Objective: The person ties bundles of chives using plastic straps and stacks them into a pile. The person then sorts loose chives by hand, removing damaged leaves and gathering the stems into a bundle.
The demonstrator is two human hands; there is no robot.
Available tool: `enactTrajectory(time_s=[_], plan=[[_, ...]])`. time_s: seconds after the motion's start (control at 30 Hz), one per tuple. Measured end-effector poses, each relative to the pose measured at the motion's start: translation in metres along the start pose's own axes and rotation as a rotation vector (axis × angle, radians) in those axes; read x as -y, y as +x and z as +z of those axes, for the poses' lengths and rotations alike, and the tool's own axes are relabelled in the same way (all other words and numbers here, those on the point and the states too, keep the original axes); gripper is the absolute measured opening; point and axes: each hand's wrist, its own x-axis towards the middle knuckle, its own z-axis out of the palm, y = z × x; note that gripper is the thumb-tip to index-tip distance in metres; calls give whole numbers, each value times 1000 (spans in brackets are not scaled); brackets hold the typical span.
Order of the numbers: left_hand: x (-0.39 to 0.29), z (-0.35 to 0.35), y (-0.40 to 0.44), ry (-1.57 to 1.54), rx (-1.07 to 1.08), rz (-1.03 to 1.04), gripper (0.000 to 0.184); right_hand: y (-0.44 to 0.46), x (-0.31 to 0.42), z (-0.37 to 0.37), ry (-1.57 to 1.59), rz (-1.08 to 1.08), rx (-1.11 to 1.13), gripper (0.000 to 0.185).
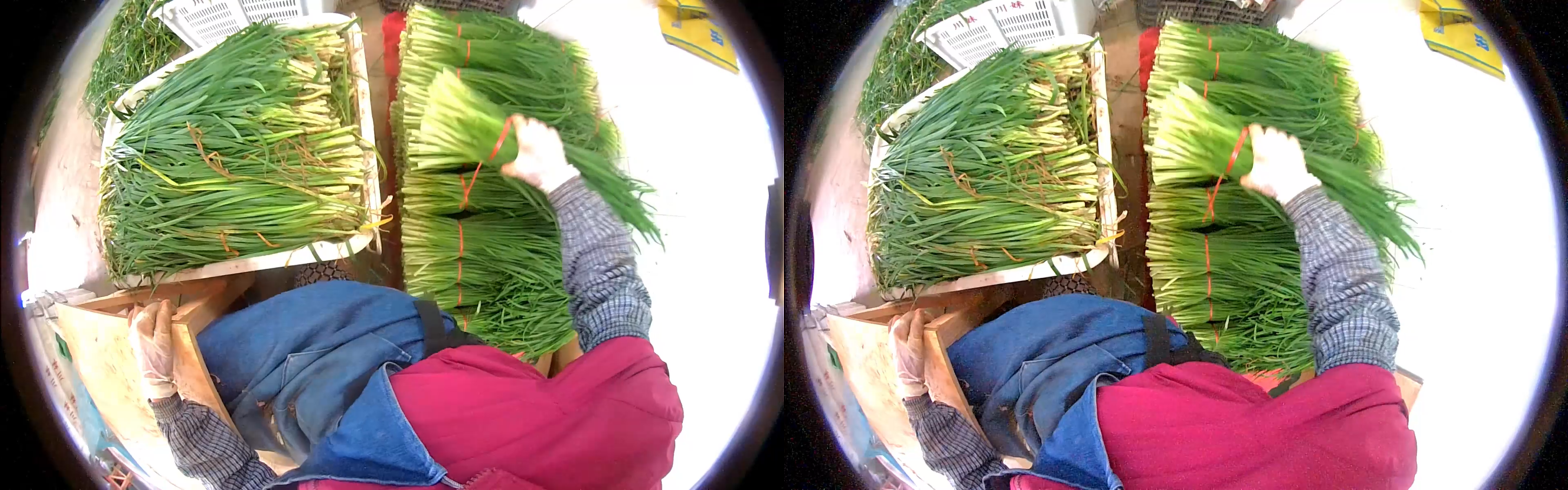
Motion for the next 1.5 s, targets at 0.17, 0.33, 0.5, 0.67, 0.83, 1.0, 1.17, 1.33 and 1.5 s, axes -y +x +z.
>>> enactTrajectory(time_s=[0.17,0.33,0.5,0.67,0.83,1.0,1.17,1.33,1.5], plan=[[-19,-12,7,-52,133,-186,22,-9,4,91,48,45,179,83],[-22,-12,8,-70,150,-206,21,-2,7,70,121,-66,130,106],[-26,-10,9,-30,111,-194,20,15,20,71,255,35,382,122],[-21,-7,8,1,79,-141,17,17,15,88,323,60,394,114],[-19,-2,2,40,-37,-33,16,7,1,119,440,-34,315,90],[-17,2,3,72,-116,24,17,-65,51,10,49,-130,439,84],[-18,2,1,43,-160,19,18,-124,77,32,-197,-254,845,78],[-18,4,0,30,-117,4,18,-164,72,132,-186,-259,792,70],[-18,3,3,35,-47,3,19,-157,68,197,-88,-233,626,51]])
